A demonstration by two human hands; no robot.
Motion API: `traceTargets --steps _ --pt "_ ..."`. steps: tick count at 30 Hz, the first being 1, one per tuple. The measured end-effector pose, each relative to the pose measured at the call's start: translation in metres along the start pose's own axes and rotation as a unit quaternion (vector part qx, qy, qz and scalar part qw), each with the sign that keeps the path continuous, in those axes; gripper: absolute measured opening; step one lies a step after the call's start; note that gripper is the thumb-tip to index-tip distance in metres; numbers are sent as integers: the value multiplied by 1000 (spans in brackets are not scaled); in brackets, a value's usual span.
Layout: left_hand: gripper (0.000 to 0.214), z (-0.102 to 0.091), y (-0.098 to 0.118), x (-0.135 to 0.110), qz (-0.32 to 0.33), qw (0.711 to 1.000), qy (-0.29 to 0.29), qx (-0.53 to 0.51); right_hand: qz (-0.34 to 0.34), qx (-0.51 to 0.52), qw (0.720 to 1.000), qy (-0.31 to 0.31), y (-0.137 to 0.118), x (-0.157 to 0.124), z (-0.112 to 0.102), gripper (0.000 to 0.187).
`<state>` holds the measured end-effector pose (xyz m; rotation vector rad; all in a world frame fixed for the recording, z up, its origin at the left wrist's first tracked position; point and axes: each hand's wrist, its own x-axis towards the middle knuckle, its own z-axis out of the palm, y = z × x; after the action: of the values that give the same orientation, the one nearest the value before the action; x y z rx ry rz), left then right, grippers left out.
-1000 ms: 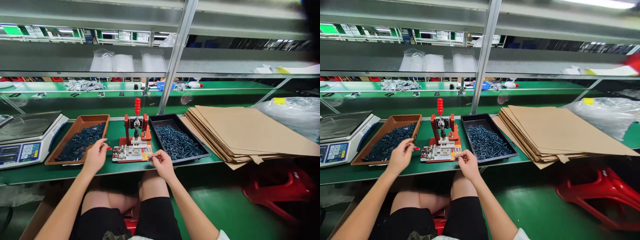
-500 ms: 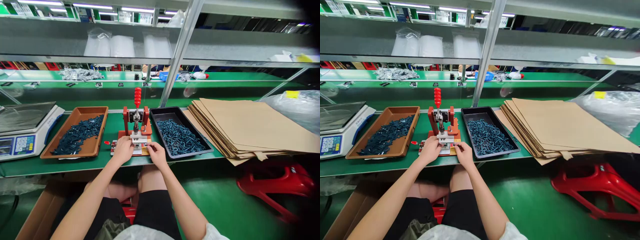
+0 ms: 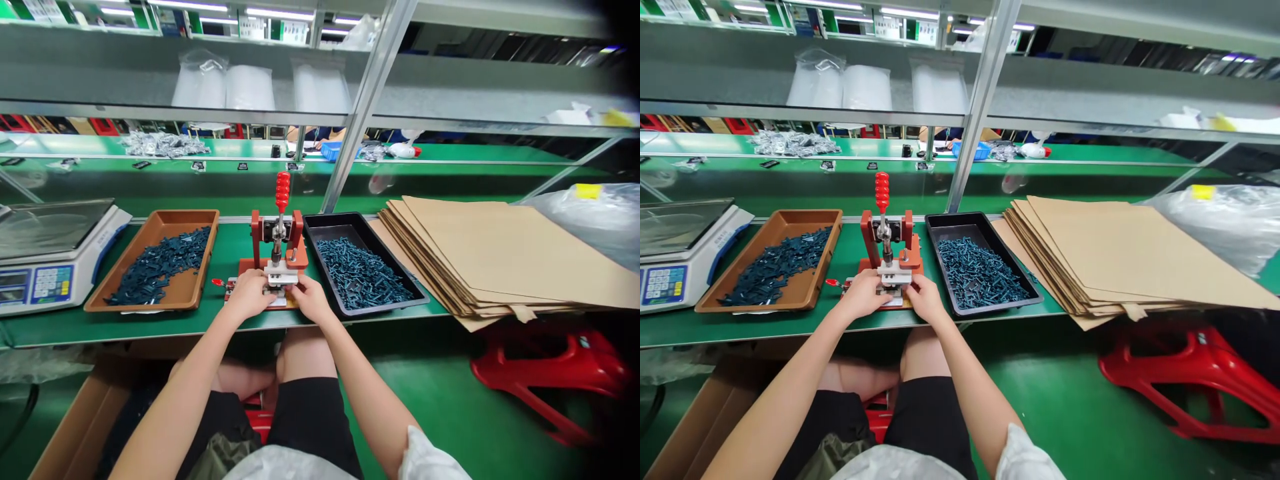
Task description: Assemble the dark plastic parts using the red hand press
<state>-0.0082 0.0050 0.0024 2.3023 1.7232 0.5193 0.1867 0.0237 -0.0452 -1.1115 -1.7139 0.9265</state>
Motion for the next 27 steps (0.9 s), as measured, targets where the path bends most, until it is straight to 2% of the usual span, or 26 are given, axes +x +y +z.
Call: traceTargets --steps 5,9,16,18,20,21,22,24,25,27 --pt "26 -5 -5 1 18 1000 -25 5 -28 3 999 -25 -7 7 14 22" --pt "24 -4 -6 1 15 1000 -18 0 -27 -13 999 -14 -8 6 19 21" --pt "19 -1 -1 -2 13 1000 4 -5 -98 -95 991 6 -6 4 18 24" --pt "18 0 0 -10 37 999 22 -7 -109 -107 988 20 -7 3 18 26" --pt "21 0 -3 -24 65 995 78 -8 -112 -108 988 23 -8 3 18 27" --pt "23 -2 -7 -32 62 989 131 -8 -112 -105 988 21 -9 2 18 27" --pt "26 -4 -14 -38 39 980 197 -10 -113 -102 988 17 -9 2 18 27" --pt "32 -10 -29 -44 -52 944 322 -38 -115 -98 988 14 -10 2 18 25" --pt "37 -12 -36 -42 -100 925 360 -73 -116 -98 988 14 -10 3 18 24" --pt "47 -13 -45 -32 -154 904 362 -170 -119 -97 988 18 -9 3 17 23"
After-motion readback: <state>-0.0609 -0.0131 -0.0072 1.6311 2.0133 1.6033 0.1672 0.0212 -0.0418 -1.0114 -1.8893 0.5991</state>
